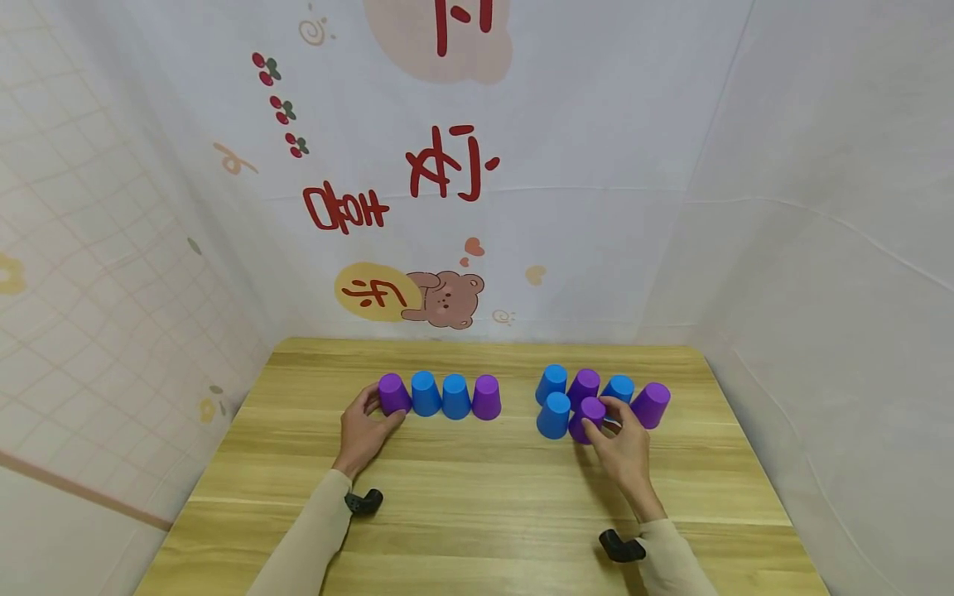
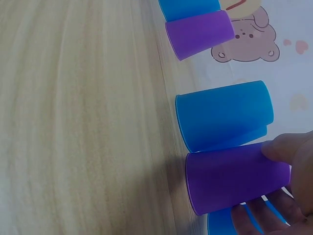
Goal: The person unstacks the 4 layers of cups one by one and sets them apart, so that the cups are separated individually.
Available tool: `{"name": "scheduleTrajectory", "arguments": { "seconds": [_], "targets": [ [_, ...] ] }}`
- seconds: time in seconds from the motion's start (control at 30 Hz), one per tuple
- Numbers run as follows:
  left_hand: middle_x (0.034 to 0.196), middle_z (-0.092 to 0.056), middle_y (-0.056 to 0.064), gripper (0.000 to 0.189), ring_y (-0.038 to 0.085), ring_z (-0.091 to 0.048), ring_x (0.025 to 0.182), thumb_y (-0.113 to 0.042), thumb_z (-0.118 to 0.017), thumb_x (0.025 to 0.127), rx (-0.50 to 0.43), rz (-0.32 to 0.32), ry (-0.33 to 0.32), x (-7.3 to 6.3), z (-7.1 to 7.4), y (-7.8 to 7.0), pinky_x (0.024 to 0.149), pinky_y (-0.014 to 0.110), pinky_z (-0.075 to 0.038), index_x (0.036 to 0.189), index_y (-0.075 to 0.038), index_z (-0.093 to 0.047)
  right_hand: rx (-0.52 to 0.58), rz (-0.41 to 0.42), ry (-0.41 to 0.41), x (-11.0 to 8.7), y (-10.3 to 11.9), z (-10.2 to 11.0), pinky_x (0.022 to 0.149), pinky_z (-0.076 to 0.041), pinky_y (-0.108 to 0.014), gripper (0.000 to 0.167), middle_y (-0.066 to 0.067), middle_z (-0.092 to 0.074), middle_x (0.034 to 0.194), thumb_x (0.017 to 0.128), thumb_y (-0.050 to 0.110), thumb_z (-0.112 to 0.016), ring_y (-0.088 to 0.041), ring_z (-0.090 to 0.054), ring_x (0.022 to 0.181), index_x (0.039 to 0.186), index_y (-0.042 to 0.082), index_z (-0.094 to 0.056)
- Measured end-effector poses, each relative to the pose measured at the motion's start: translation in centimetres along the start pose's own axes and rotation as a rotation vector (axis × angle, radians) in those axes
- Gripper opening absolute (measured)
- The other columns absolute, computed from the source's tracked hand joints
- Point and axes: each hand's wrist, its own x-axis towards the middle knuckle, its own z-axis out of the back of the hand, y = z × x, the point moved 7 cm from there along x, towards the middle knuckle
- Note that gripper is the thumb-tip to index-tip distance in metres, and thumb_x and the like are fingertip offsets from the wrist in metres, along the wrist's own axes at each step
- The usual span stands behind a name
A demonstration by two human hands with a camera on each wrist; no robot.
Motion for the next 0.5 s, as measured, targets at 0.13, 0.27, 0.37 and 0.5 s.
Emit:
{"name": "scheduleTrajectory", "arguments": {
  "seconds": [0.13, 0.27, 0.37, 0.5],
  "targets": [
    [0.153, -0.071, 0.020, 0.071, 0.040, -0.072, 0.140, -0.013, -0.094, 0.091, 0.003, -0.003, 0.003, -0.01, -0.02, 0.03, 0.126, 0.057, -0.056, 0.155, -0.007, -0.063, 0.002, 0.001, 0.005, 0.06, -0.16, -0.08, 0.096, -0.061, -0.007, 0.053, -0.032, -0.072, 0.146, 0.099, 0.004, -0.086, 0.015, -0.063, 0.106, 0.145, -0.006, -0.064],
    [0.153, -0.071, 0.020, 0.071, 0.040, -0.072, 0.140, -0.013, -0.094, 0.091, 0.002, -0.005, 0.004, 0.01, 0.00, 0.03, 0.127, 0.059, -0.055, 0.155, -0.008, -0.063, -0.002, -0.005, 0.005, 0.06, -0.10, -0.07, 0.096, -0.061, -0.006, 0.052, -0.031, -0.072, 0.146, 0.099, 0.004, -0.086, 0.014, -0.064, 0.106, 0.145, -0.006, -0.064],
    [0.154, -0.071, 0.020, 0.071, 0.040, -0.072, 0.140, -0.013, -0.094, 0.091, 0.004, -0.010, 0.005, 0.04, -0.04, 0.07, 0.126, 0.059, -0.056, 0.155, -0.007, -0.063, -0.006, -0.007, 0.002, 0.03, 0.00, -0.03, 0.096, -0.062, -0.007, 0.053, -0.031, -0.072, 0.146, 0.099, 0.005, -0.086, -0.001, -0.073, 0.112, 0.146, -0.006, -0.064],
    [0.154, -0.071, 0.020, 0.071, 0.040, -0.072, 0.140, -0.013, -0.094, 0.092, 0.007, -0.007, 0.005, 0.07, -0.07, 0.14, 0.126, 0.058, -0.056, 0.156, -0.007, -0.062, -0.002, 0.001, 0.013, -0.07, 0.13, 0.01, 0.097, -0.062, -0.008, 0.060, -0.033, -0.070, 0.149, 0.099, 0.009, -0.087, -0.041, -0.077, 0.126, 0.151, -0.004, -0.060]
  ]
}}
